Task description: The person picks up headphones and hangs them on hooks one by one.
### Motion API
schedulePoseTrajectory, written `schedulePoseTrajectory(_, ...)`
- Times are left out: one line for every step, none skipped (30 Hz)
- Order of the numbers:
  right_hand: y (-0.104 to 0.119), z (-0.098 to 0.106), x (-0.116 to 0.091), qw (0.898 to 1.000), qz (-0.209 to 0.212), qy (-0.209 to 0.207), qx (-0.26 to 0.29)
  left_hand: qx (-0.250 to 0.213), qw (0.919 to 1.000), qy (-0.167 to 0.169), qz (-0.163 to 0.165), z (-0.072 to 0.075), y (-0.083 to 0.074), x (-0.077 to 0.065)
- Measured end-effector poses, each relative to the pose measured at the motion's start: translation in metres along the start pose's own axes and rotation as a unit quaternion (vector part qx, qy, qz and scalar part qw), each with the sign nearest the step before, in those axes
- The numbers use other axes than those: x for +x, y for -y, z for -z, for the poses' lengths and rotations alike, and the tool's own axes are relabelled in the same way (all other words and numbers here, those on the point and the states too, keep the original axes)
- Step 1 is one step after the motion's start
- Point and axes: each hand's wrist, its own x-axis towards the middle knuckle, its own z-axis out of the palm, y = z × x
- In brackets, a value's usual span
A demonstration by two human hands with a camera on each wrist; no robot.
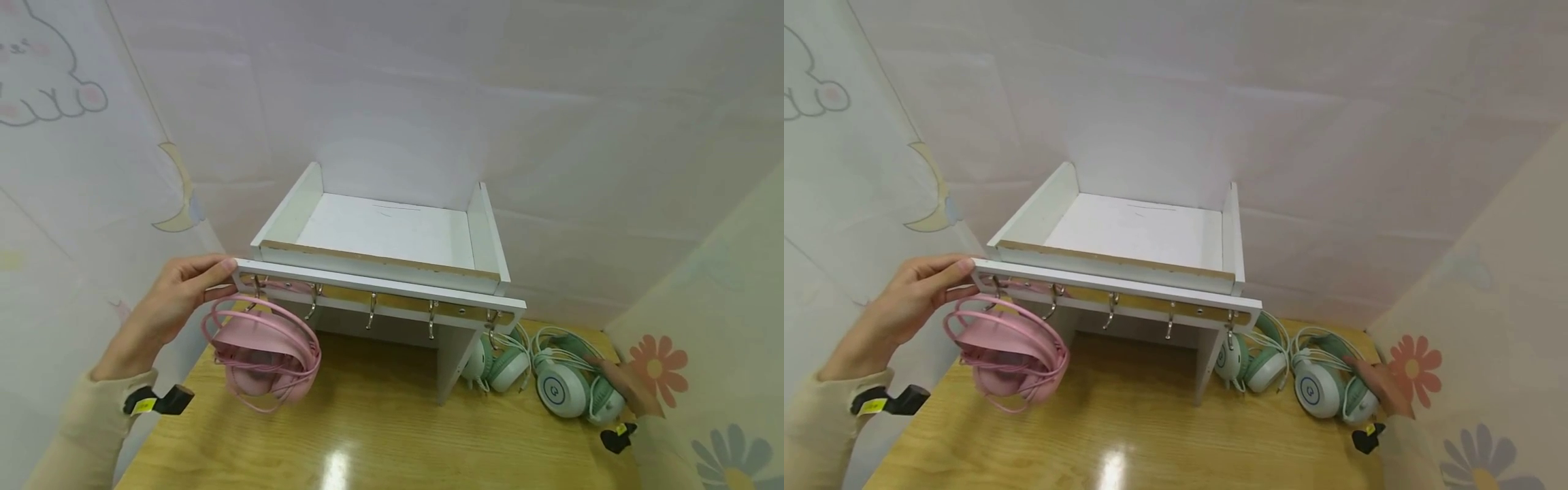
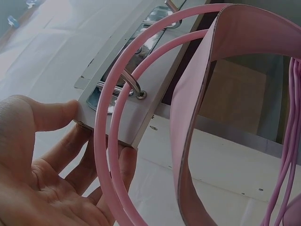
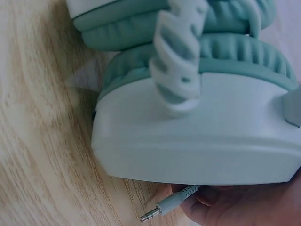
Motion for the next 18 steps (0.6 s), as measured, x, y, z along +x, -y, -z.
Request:
schedulePoseTrajectory(-0.001, 0.0, 0.0, 1.0, 0.009, 0.004, 0.001, 0.0, 1.0, -0.001, 0.0, 0.0, 0.0, 0.0)
schedulePoseTrajectory(-0.001, 0.0, 0.0, 1.0, 0.009, 0.002, -0.001, 0.001, 1.0, -0.002, 0.0, 0.0, 0.0, 0.001)
schedulePoseTrajectory(-0.001, 0.0, 0.0, 1.0, 0.008, -0.001, -0.001, 0.003, 1.0, -0.003, 0.0, 0.0, 0.0, 0.001)
schedulePoseTrajectory(-0.001, 0.0, -0.001, 1.0, 0.009, 0.001, 0.002, 0.003, 1.0, -0.003, 0.001, 0.0, 0.0, 0.001)
schedulePoseTrajectory(-0.001, 0.0, 0.0, 1.0, 0.007, 0.004, 0.006, 0.004, 1.0, -0.004, 0.001, 0.0, -0.001, 0.002)
schedulePoseTrajectory(-0.001, -0.001, 0.0, 1.0, -0.001, 0.006, 0.005, 0.006, 1.0, -0.003, 0.001, 0.0, -0.001, 0.002)
schedulePoseTrajectory(-0.002, -0.001, 0.0, 1.0, -0.008, 0.005, 0.01, 0.006, 1.0, -0.003, 0.001, -0.001, -0.001, 0.003)
schedulePoseTrajectory(-0.003, -0.001, 0.0, 1.0, -0.019, 0.003, 0.018, 0.006, 1.0, -0.002, 0.002, -0.001, 0.0, 0.003)
schedulePoseTrajectory(-0.004, -0.001, 0.0, 0.999, -0.023, 0.006, 0.027, 0.007, 1.0, -0.002, 0.002, -0.001, 0.0, 0.004)
schedulePoseTrajectory(-0.005, -0.001, 0.0, 0.999, -0.028, 0.01, 0.034, 0.006, 1.0, -0.001, 0.002, -0.001, 0.0, 0.004)
schedulePoseTrajectory(-0.006, -0.001, 0.0, 0.999, -0.031, 0.009, 0.038, 0.008, 1.0, -0.001, 0.002, -0.001, 0.0, 0.004)
schedulePoseTrajectory(-0.008, -0.002, 0.0, 0.999, -0.032, 0.01, 0.042, 0.008, 1.0, 0.0, 0.002, 0.0, 0.001, 0.004)
schedulePoseTrajectory(-0.009, -0.002, 0.0, 0.999, -0.031, 0.005, 0.038, 0.007, 1.0, 0.0, 0.001, 0.0, 0.001, 0.004)
schedulePoseTrajectory(-0.011, -0.002, 0.0, 0.999, -0.032, 0.0, 0.04, 0.008, 1.0, 0.0, 0.001, 0.0, 0.002, 0.004)
schedulePoseTrajectory(-0.012, -0.003, 0.001, 0.999, -0.033, -0.007, 0.041, 0.007, 1.0, -0.001, 0.001, 0.0, 0.002, 0.004)
schedulePoseTrajectory(-0.013, -0.003, 0.001, 0.998, -0.035, -0.015, 0.042, 0.008, 1.0, -0.001, 0.001, 0.001, 0.002, 0.004)
schedulePoseTrajectory(-0.013, -0.004, 0.001, 0.998, -0.036, -0.021, 0.044, 0.008, 1.0, -0.001, 0.001, 0.001, 0.002, 0.004)
schedulePoseTrajectory(-0.014, -0.004, 0.001, 0.998, -0.038, -0.025, 0.046, 0.007, 1.0, -0.002, 0.001, 0.001, 0.002, 0.004)
